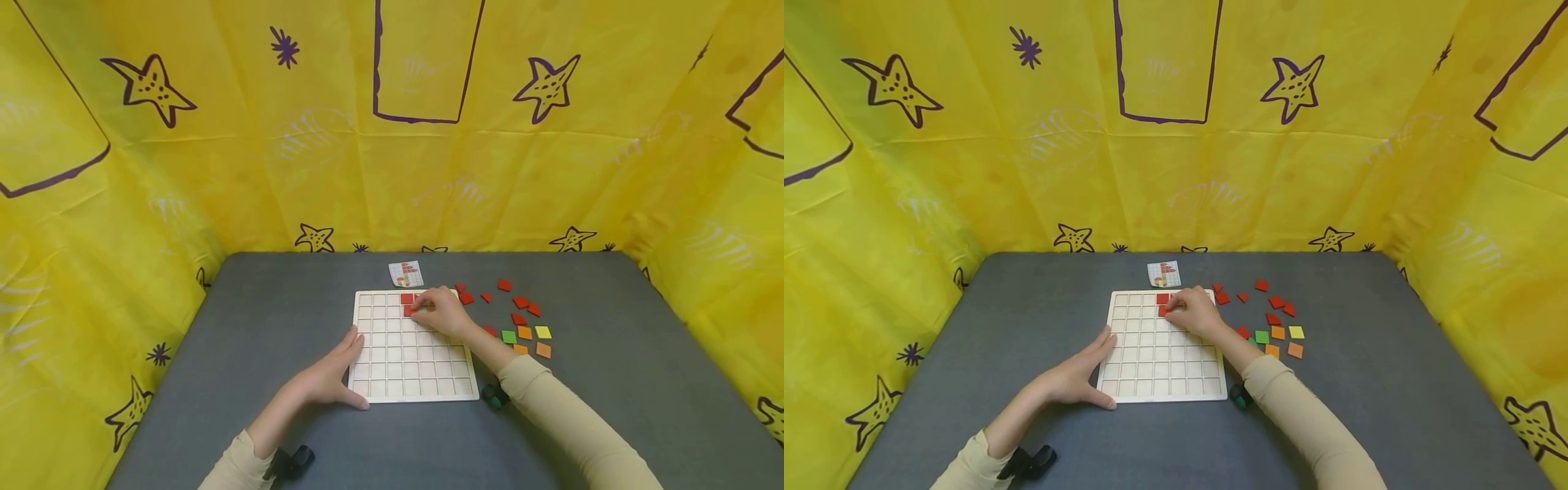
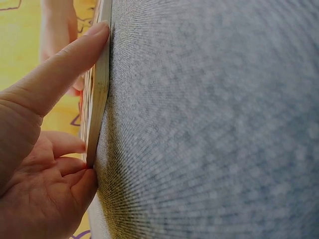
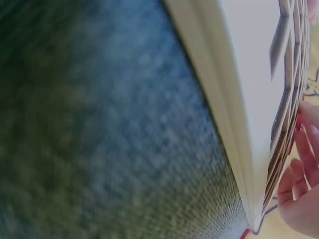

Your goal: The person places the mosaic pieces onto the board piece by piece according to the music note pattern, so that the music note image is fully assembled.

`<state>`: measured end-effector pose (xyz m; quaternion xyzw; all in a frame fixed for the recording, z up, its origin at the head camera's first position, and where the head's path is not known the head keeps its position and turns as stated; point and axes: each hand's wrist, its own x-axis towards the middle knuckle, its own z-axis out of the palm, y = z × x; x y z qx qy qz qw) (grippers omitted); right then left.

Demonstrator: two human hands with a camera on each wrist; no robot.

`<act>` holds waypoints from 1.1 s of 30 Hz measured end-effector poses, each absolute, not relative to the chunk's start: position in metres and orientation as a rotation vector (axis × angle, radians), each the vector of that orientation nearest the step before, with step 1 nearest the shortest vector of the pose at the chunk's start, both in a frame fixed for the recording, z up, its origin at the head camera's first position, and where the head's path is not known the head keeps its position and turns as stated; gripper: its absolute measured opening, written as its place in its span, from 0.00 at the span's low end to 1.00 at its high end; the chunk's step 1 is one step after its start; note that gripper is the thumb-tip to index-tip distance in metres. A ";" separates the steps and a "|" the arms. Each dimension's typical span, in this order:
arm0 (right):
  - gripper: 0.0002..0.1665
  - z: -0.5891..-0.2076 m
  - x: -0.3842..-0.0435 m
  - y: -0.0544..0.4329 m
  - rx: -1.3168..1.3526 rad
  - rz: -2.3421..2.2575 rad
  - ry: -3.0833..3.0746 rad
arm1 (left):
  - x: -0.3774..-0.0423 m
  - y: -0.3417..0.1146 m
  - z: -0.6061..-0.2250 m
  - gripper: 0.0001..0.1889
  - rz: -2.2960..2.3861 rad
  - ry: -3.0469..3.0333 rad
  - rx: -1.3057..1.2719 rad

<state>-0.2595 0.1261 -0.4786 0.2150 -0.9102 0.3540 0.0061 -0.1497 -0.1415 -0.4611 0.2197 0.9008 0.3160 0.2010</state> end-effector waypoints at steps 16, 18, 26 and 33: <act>0.07 -0.473 -0.251 0.136 0.579 1.349 -2.832 | -0.150 -0.141 -0.461 0.64 0.875 2.517 0.604; 0.08 -0.472 -0.250 0.142 0.465 1.416 -2.846 | -0.150 -0.141 -0.461 0.64 0.874 2.516 0.607; 0.12 -0.468 -0.250 0.172 0.254 1.414 -2.875 | -0.150 -0.141 -0.459 0.64 0.869 2.511 0.597; 0.15 -0.470 -0.252 0.200 0.251 1.321 -2.887 | -0.150 -0.140 -0.460 0.64 0.870 2.508 0.600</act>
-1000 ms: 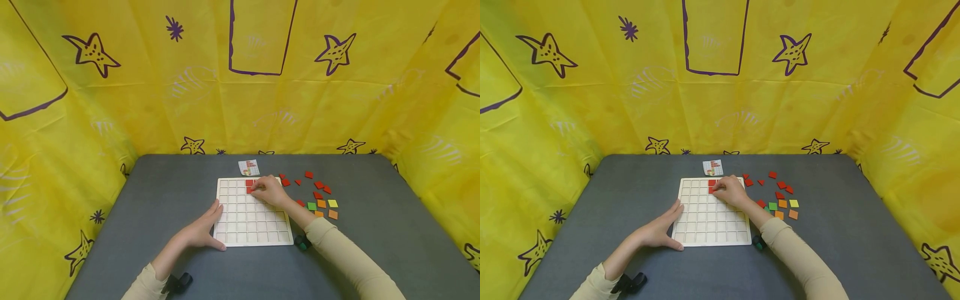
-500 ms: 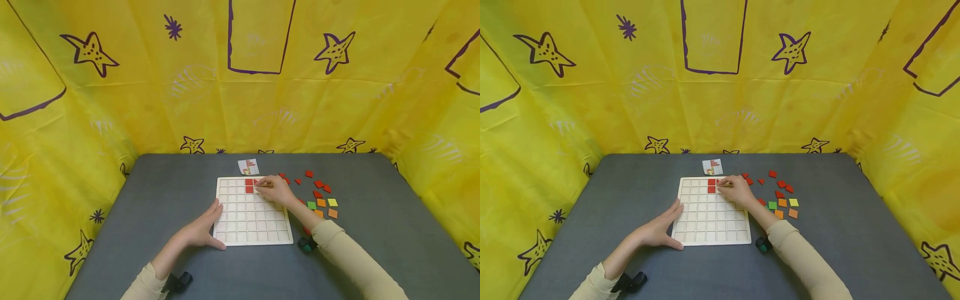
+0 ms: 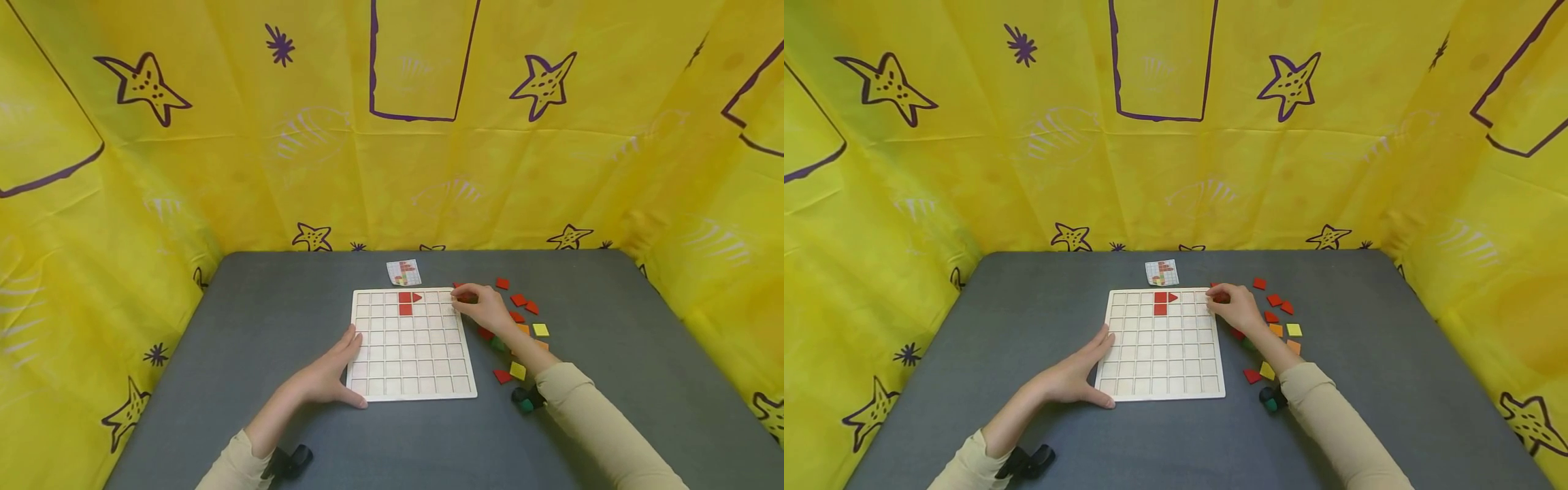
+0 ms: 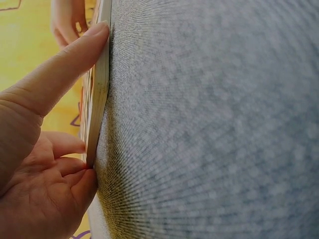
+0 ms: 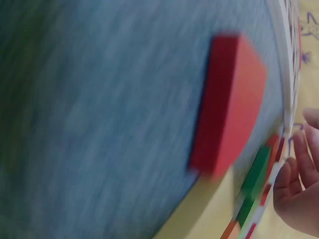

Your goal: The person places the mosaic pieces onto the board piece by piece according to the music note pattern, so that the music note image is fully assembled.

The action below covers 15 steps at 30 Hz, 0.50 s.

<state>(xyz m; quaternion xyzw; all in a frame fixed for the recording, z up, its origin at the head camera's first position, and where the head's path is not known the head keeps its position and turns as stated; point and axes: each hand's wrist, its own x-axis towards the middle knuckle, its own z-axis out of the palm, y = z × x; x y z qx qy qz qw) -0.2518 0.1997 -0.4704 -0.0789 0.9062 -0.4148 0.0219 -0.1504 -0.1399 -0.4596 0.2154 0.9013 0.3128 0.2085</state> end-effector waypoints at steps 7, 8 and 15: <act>0.18 -0.476 -0.256 0.218 -0.254 -1.232 2.868 | -0.151 -0.141 -0.460 0.64 0.865 2.515 0.609; 0.18 -0.476 -0.257 0.219 -0.249 -1.224 2.883 | -0.151 -0.141 -0.461 0.64 0.866 2.516 0.610; 0.19 -0.476 -0.262 0.221 -0.301 -1.177 2.931 | -0.150 -0.140 -0.460 0.64 0.865 2.518 0.613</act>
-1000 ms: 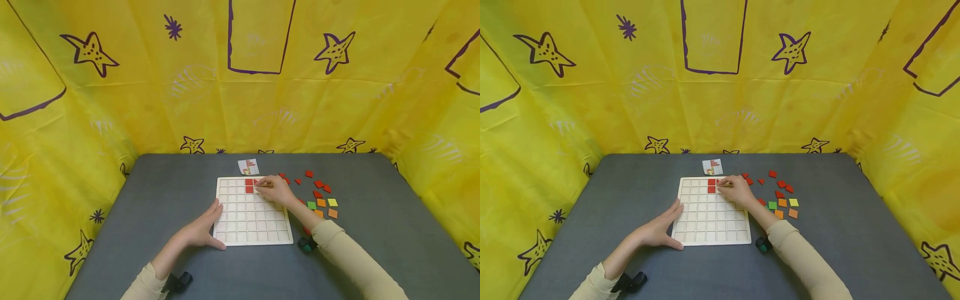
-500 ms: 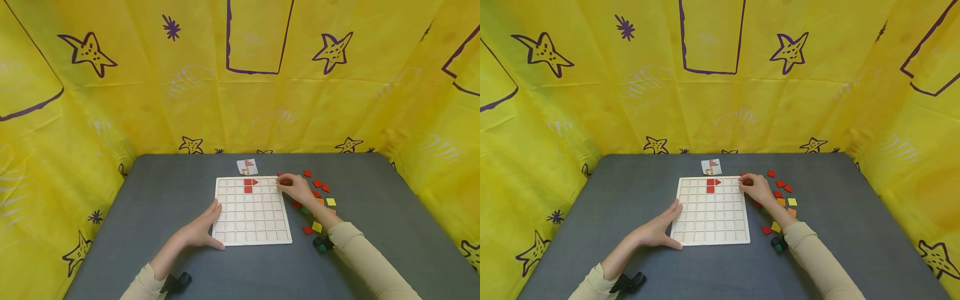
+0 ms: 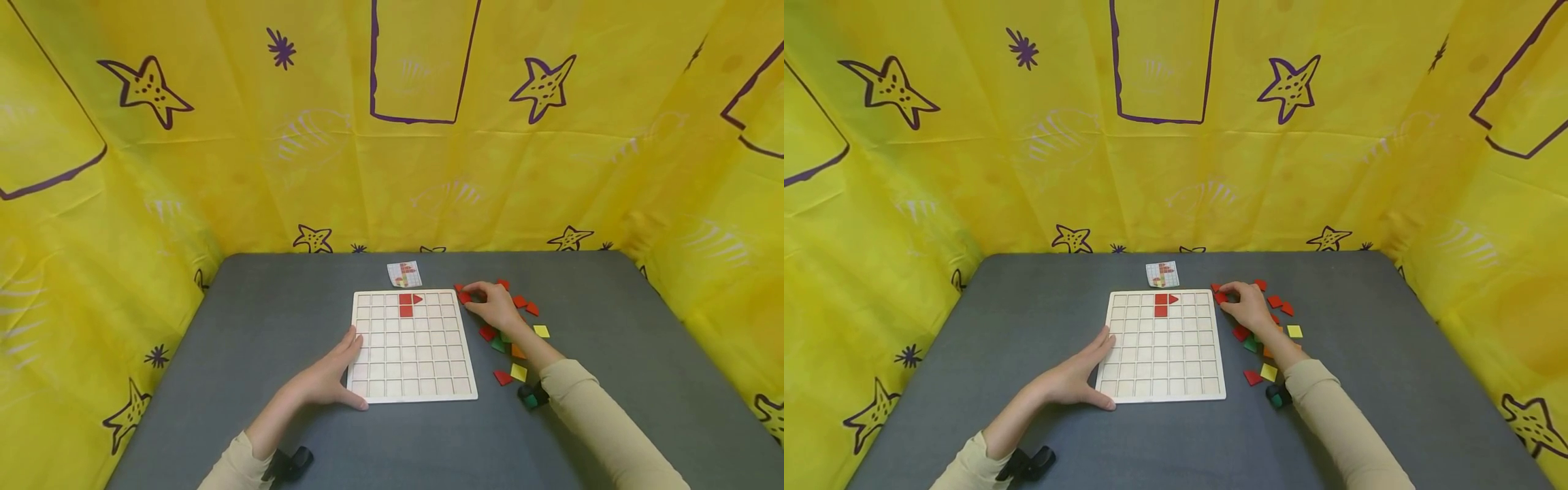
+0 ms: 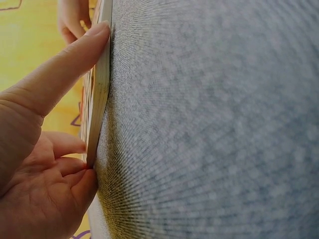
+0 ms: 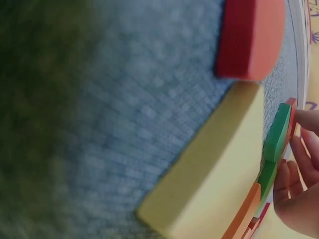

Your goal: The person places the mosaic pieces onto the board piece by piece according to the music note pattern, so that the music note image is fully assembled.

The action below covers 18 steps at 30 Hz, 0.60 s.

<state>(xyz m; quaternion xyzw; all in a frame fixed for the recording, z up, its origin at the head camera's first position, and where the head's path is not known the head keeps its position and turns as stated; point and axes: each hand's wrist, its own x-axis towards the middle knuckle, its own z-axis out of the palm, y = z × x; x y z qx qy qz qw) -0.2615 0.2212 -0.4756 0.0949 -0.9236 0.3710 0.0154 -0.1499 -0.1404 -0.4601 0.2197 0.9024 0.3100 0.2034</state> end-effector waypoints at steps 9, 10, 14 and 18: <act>0.17 -0.478 -0.263 0.222 0.320 1.124 -2.901 | -0.150 -0.141 -0.461 0.64 0.870 2.519 0.613; 0.17 -0.478 -0.262 0.222 0.311 1.120 -2.902 | -0.150 -0.140 -0.461 0.64 0.870 2.518 0.613; 0.16 -0.478 -0.262 0.224 0.279 1.110 -2.898 | -0.150 -0.141 -0.460 0.64 0.867 2.517 0.611; 0.17 -0.478 -0.261 0.227 0.243 1.121 -2.891 | -0.149 -0.141 -0.460 0.64 0.868 2.516 0.611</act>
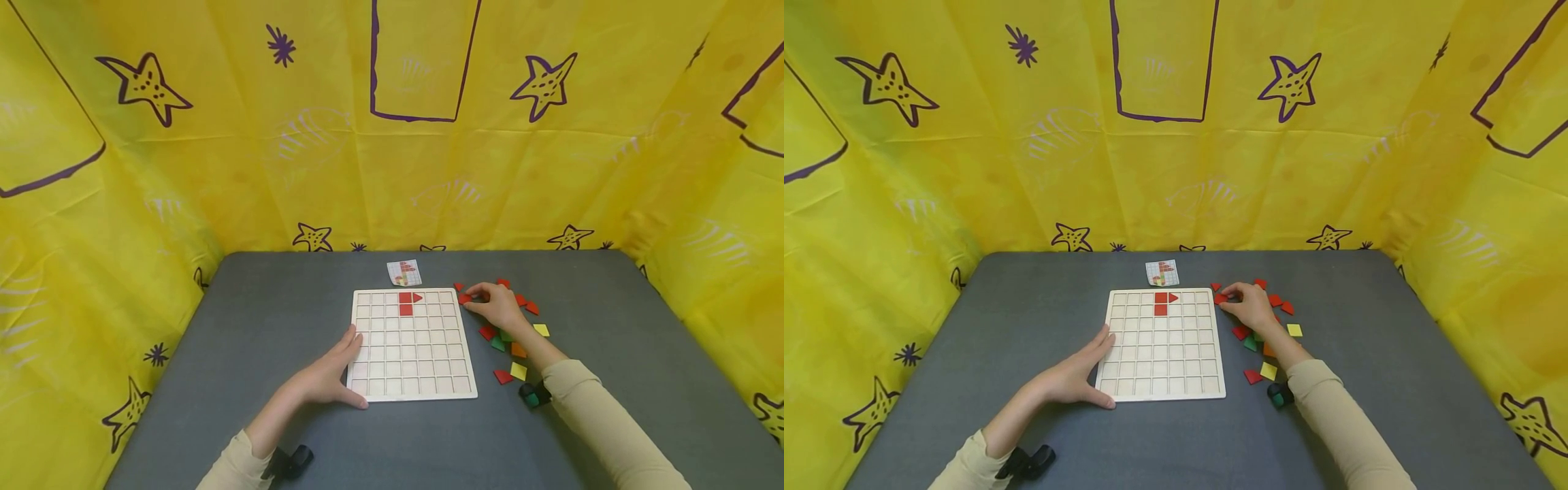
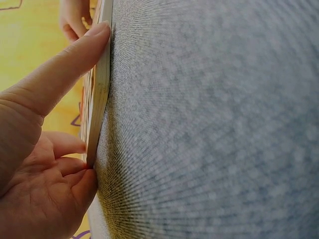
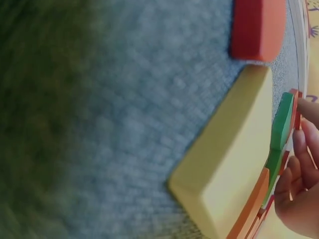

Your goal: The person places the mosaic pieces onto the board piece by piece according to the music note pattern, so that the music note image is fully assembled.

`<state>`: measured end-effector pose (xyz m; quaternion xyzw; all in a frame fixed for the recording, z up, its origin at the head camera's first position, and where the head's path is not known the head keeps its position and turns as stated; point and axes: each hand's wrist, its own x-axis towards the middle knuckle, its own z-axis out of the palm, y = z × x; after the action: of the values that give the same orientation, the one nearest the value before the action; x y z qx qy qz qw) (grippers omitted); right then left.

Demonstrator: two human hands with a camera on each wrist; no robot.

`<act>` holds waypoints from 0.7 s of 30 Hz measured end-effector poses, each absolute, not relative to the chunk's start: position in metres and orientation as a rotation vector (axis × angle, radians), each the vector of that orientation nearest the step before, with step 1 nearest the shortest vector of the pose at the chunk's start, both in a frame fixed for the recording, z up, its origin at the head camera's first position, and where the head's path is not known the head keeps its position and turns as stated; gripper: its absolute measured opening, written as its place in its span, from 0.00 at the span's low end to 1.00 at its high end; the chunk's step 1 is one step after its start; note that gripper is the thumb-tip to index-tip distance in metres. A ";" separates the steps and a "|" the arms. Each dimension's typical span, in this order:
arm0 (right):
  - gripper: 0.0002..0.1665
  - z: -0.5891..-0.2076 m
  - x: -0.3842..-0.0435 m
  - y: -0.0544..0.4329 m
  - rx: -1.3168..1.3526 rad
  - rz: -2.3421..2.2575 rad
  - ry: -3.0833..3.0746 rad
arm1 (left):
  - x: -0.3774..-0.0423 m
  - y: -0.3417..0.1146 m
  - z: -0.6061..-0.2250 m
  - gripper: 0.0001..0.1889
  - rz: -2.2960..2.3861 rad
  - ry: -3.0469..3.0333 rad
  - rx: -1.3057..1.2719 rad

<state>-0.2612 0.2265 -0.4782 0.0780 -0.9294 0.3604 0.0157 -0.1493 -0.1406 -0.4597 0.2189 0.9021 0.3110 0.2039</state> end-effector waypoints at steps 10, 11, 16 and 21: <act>0.22 -0.474 -0.257 0.220 0.091 1.298 -2.864 | -0.150 -0.142 -0.460 0.64 0.874 2.513 0.614; 0.22 -0.473 -0.256 0.218 0.089 1.324 -2.862 | -0.150 -0.142 -0.460 0.64 0.875 2.514 0.615; 0.20 -0.473 -0.254 0.201 0.136 1.396 -2.871 | -0.150 -0.142 -0.461 0.64 0.878 2.513 0.613; 0.17 -0.474 -0.253 0.183 0.224 1.372 -2.898 | -0.150 -0.141 -0.461 0.64 0.880 2.513 0.611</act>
<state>-0.2528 0.1830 -0.4741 0.0695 -0.9011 0.4266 -0.0361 -0.1501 -0.1411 -0.4612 0.2189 0.9007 0.3155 0.2034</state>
